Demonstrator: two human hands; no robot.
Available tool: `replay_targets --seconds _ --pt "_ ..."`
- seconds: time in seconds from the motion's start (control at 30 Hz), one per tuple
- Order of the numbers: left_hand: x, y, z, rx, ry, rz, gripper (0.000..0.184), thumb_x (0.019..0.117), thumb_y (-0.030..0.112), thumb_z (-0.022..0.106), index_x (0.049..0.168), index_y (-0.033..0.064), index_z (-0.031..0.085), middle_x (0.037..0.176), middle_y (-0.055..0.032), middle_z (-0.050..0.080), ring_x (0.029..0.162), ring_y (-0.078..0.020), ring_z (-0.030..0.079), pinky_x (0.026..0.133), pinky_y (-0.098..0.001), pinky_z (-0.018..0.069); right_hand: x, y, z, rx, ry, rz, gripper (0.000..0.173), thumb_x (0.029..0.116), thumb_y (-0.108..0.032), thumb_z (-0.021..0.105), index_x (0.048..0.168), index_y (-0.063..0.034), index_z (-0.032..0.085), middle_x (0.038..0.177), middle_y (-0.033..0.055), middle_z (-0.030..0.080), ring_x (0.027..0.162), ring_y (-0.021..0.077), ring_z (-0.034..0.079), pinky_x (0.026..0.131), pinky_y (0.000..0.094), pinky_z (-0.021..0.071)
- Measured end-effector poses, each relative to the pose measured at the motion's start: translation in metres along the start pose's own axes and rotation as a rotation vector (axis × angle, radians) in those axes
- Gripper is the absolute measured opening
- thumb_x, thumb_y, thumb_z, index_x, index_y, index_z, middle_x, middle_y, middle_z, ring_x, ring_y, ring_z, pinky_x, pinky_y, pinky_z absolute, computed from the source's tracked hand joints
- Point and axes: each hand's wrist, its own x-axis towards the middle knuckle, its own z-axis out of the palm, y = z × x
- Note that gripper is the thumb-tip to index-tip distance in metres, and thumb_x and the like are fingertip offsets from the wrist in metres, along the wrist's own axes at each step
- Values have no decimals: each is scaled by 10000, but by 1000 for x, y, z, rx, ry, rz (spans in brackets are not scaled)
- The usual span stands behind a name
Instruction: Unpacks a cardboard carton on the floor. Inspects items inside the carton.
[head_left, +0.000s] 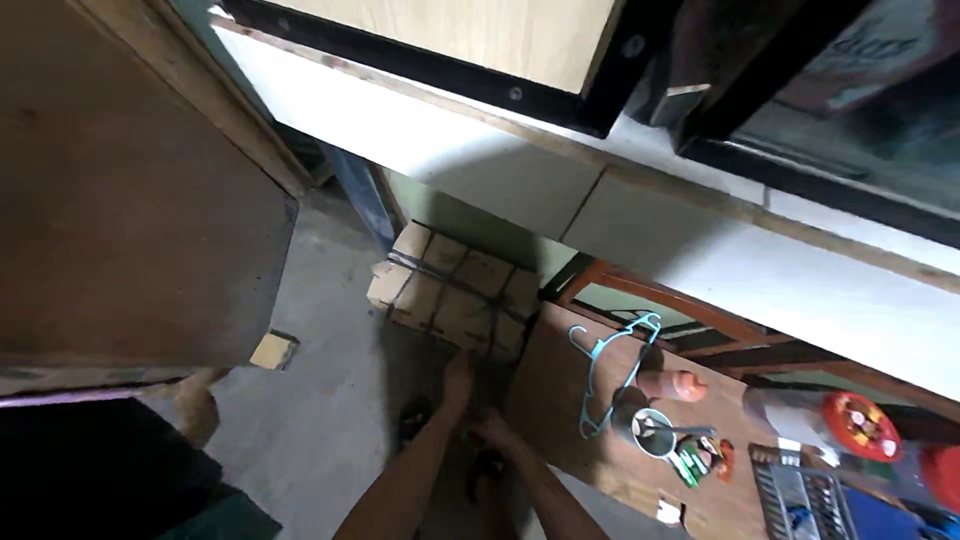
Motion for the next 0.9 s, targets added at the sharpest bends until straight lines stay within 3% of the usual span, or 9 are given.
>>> replay_targets --seconds 0.07,0.13,0.2,0.3,0.4,0.57,0.7,0.8,0.9 --pt "25 6 3 122 -134 40 428 1130 217 336 1350 -93 535 1235 -244 608 1077 -262 600 963 -386 482 10 -7 -7 30 71 14 437 1077 -221 521 1428 40 508 1317 263 601 1138 328 628 985 465 508" --pt "57 20 3 263 -187 115 441 1105 157 418 1467 -96 420 1466 -306 481 1353 -366 501 1139 -447 398 22 -17 -16 116 163 42 489 1100 -307 469 1458 27 475 1355 260 577 1181 336 602 1007 479 491" --pt "94 31 -2 506 -173 251 542 1059 140 520 1522 -82 346 1547 -308 387 1433 -401 412 1185 -467 346 35 -24 -20 202 260 9 487 1111 -337 425 1424 26 508 1302 229 591 1112 282 589 962 435 488" --pt "146 37 -11 976 -239 370 638 1028 191 566 1574 -13 307 1641 -253 256 1518 -415 258 1229 -543 242 65 -22 -23 244 312 -49 502 1126 -351 359 1453 6 492 1353 228 580 1159 293 598 982 453 500" --pt "178 41 -17 1244 -324 508 599 1045 134 529 1589 26 304 1663 -197 251 1545 -409 184 1230 -602 162 97 -23 -21 288 301 -105 488 1140 -313 287 1423 26 495 1231 208 612 1014 251 618 881 401 526" --pt "182 60 -20 1331 -378 486 450 1071 184 489 1487 13 475 1546 -211 448 1442 -400 406 1181 -568 314 118 -46 -17 378 333 -134 446 1143 -262 285 1317 64 535 999 133 604 791 148 576 741 298 520" --pt "185 64 -15 1306 -366 492 435 1037 191 563 1392 -59 549 1477 -270 492 1412 -431 423 1188 -560 302 138 -38 -10 427 365 -241 450 1135 -295 309 1214 67 565 822 62 567 656 108 537 634 272 504" --pt "193 58 -19 1368 -396 476 548 1004 231 620 1451 -55 484 1504 -277 460 1419 -431 417 1183 -571 305 141 -28 -9 492 340 -197 470 1133 -332 322 1248 54 562 871 72 578 699 127 545 670 293 507" --pt "209 45 -20 1361 -420 544 536 967 203 668 1404 -67 514 1469 -269 491 1385 -423 457 1145 -563 360 140 -28 -10 547 313 -172 456 1130 -350 308 1134 24 569 774 21 535 613 94 507 586 257 466"
